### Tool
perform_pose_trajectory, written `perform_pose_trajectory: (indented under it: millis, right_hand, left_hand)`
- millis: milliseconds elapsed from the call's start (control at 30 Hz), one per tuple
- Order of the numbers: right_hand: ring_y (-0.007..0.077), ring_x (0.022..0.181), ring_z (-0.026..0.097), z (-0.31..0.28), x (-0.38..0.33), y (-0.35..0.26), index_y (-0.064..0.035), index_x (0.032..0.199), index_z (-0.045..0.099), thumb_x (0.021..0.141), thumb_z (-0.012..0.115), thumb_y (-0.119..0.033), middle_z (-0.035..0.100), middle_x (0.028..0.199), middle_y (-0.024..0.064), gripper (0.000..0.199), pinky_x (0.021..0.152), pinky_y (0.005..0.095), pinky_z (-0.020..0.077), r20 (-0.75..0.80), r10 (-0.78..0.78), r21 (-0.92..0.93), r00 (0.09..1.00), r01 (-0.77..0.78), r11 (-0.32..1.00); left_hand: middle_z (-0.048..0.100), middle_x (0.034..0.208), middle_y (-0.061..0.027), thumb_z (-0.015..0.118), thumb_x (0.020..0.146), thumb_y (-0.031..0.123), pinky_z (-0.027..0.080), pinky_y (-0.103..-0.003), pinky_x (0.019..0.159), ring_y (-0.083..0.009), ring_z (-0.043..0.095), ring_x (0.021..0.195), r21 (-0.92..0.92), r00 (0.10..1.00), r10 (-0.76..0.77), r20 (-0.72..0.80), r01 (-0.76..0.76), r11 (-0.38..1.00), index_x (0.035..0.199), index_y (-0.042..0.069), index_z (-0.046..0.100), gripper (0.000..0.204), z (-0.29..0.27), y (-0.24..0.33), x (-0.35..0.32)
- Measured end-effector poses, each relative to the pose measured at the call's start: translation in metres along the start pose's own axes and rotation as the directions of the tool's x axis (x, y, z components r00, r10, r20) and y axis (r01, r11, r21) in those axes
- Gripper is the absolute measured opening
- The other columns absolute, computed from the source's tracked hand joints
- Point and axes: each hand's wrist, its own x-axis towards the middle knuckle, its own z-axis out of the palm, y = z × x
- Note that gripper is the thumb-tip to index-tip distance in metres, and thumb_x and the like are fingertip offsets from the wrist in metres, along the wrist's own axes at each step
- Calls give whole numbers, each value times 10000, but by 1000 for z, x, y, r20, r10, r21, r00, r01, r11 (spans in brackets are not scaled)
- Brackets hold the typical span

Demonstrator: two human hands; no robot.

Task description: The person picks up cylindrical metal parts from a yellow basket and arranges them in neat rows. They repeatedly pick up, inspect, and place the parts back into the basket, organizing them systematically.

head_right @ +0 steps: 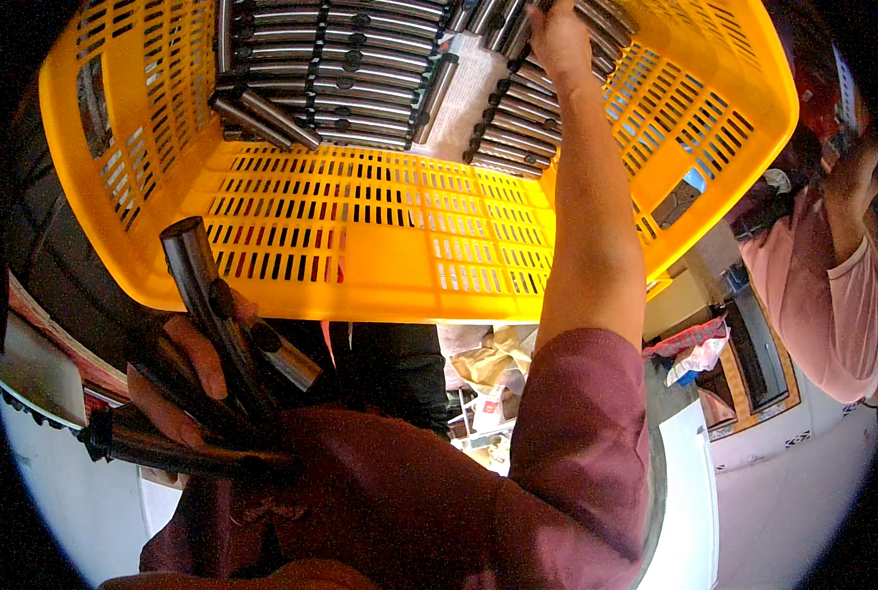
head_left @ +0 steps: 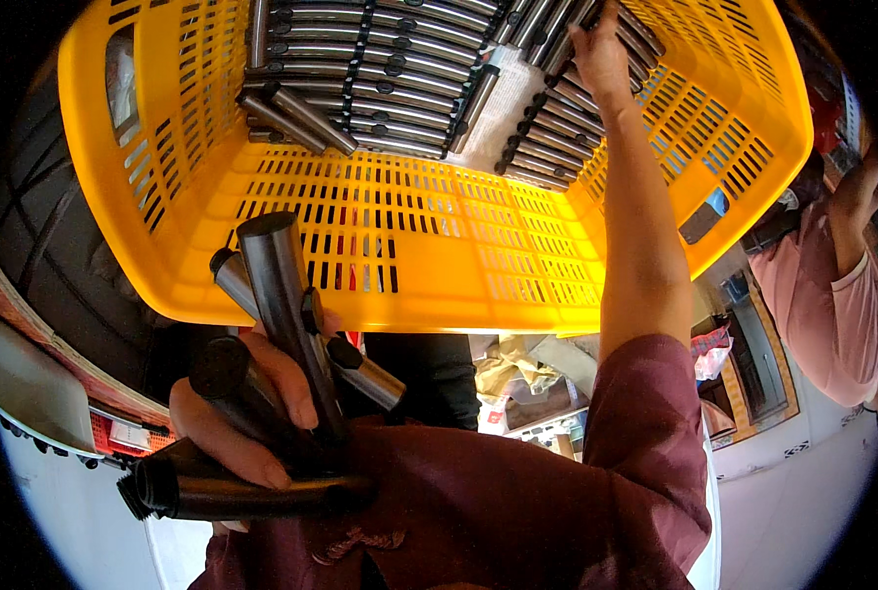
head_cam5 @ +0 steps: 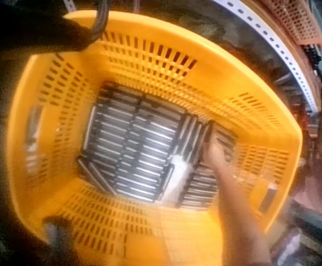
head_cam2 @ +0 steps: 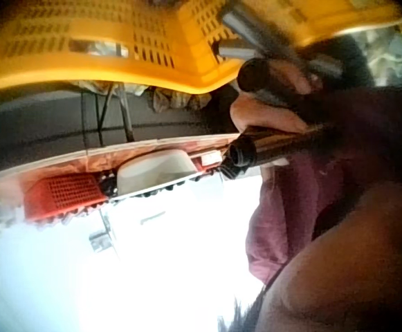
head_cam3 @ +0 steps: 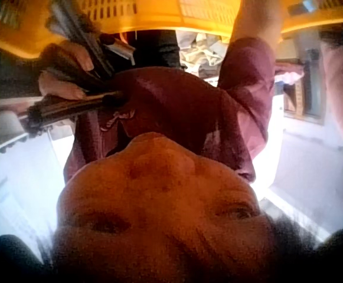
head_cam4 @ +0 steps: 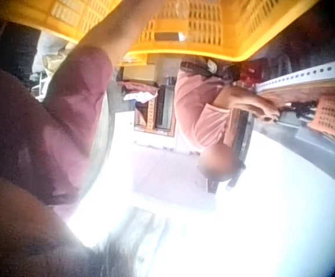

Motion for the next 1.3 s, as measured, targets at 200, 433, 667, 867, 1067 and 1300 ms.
perform_pose_trajectory:
  millis: [200,433,667,867,1067,1300]
  right_hand:
    - [393,628,611,21,-12,24,-66,1529,11,872,537,-74,611,730,288,842,571,490,475,15,-29,-86,999,30,996]
    - [458,682,613,31,-3,11,-79,1528,-1,899,521,-136,621,793,319,819,622,527,486,-26,59,-62,998,-61,996]
    - [473,664,605,22,-6,-19,-20,1516,36,874,536,-125,609,733,322,821,610,536,479,-43,90,-66,995,-92,994]
    - [472,645,599,30,-20,7,30,1494,88,829,550,-69,616,732,307,816,598,545,480,-174,-13,-72,985,1,997]
    - [448,638,615,38,-11,-11,73,1476,88,772,584,-52,628,710,277,870,587,540,486,-130,65,6,989,-65,998]
    - [417,772,667,29,-19,-7,-16,1459,265,845,622,-156,679,823,230,724,694,460,527,-241,-31,62,970,48,997]
  left_hand:
    - [540,1188,-136,787,775,384,275,-642,1054,-395,568,1068,-9,998,40,-39,-41,999,1124,273,678,382,10,1,-4]
    - [555,1182,-122,788,771,367,251,-664,1064,-408,568,1075,-78,981,-69,179,85,993,1097,286,688,351,-13,14,-12]
    - [568,1168,-120,775,778,397,244,-681,1057,-388,562,1109,-7,983,-100,-153,100,995,1052,286,694,307,26,20,-12]
    - [578,1100,-188,804,745,332,251,-642,1064,-341,619,947,-57,995,-55,86,60,997,959,181,719,275,-9,5,-6]
    - [574,1123,-186,803,752,332,263,-617,1064,-337,615,980,-39,996,-58,-68,56,998,1002,165,710,315,21,18,-5]
    - [523,1223,-161,758,783,484,303,-601,1054,-348,557,1111,-67,999,-33,-10,32,997,1166,214,650,481,23,10,-17]
